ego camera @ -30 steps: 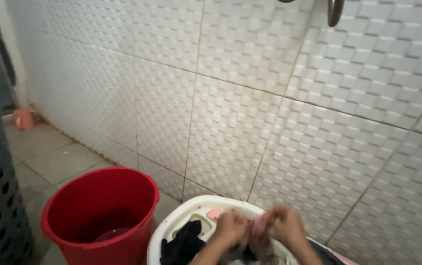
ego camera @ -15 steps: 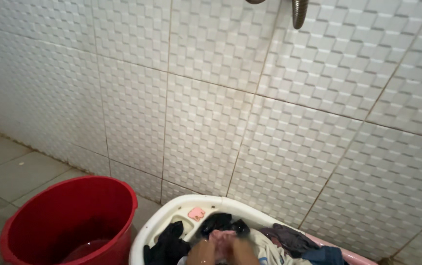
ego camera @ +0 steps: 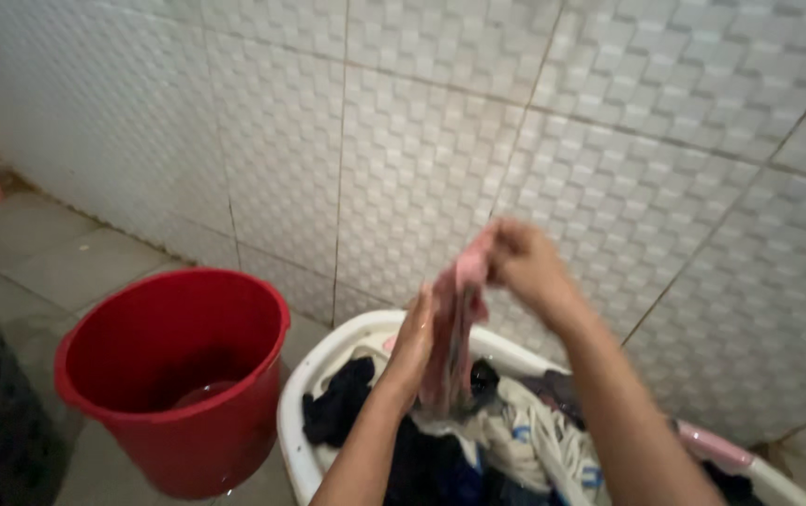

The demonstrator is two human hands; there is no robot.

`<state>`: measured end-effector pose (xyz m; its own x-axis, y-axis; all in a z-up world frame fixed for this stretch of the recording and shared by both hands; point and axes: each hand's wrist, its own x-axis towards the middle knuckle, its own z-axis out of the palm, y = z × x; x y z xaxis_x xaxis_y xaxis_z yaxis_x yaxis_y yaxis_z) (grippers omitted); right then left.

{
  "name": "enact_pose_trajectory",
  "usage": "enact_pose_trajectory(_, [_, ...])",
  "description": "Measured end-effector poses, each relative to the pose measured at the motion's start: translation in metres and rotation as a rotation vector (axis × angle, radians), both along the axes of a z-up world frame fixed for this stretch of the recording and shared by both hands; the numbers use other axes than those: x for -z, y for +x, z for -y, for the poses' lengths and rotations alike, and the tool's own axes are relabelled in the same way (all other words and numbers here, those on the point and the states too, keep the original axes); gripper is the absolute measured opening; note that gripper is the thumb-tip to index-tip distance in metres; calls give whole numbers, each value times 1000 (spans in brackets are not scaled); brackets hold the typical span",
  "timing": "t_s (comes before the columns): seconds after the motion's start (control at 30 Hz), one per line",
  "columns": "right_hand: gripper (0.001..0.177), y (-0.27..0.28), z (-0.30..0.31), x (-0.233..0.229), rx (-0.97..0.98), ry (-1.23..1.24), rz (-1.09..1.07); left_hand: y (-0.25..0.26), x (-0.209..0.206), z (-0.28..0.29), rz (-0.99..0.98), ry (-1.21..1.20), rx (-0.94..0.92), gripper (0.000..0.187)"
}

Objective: The person hand washes multiple garments in a small white basin filled with soapy water. They repeatedly submerge, agitate, and wring out each item, then place the wet clothes into a red bucket beside the basin.

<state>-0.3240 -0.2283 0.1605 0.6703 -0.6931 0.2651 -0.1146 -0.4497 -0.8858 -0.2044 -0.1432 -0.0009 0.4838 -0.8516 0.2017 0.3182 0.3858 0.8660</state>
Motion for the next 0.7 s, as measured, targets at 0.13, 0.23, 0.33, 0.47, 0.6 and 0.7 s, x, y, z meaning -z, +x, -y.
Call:
enact_pose_trajectory(0.13, [8,-8,-32,-52,15,34,272,-35,-39,-26,245,223,39,49])
enact_pose_trajectory(0.23, [9,-14,-28,-48,1,203,487,-40,-49,-35,114,-17,-152,39])
enact_pose_trajectory(0.33, [12,-18,-6,-19,110,378,600,-22,-59,-24,-439,-220,138,31])
enact_pose_trajectory(0.47, [26,-1,-18,49,315,497,568,-15,-59,15,-799,-264,157,32])
enact_pose_trajectory(0.6, [51,16,-62,82,-59,291,416,-3,-34,43,-1027,-625,218,33])
enact_pose_trajectory(0.7, [53,15,-79,70,68,627,186,2,-23,49,-944,-644,191,34])
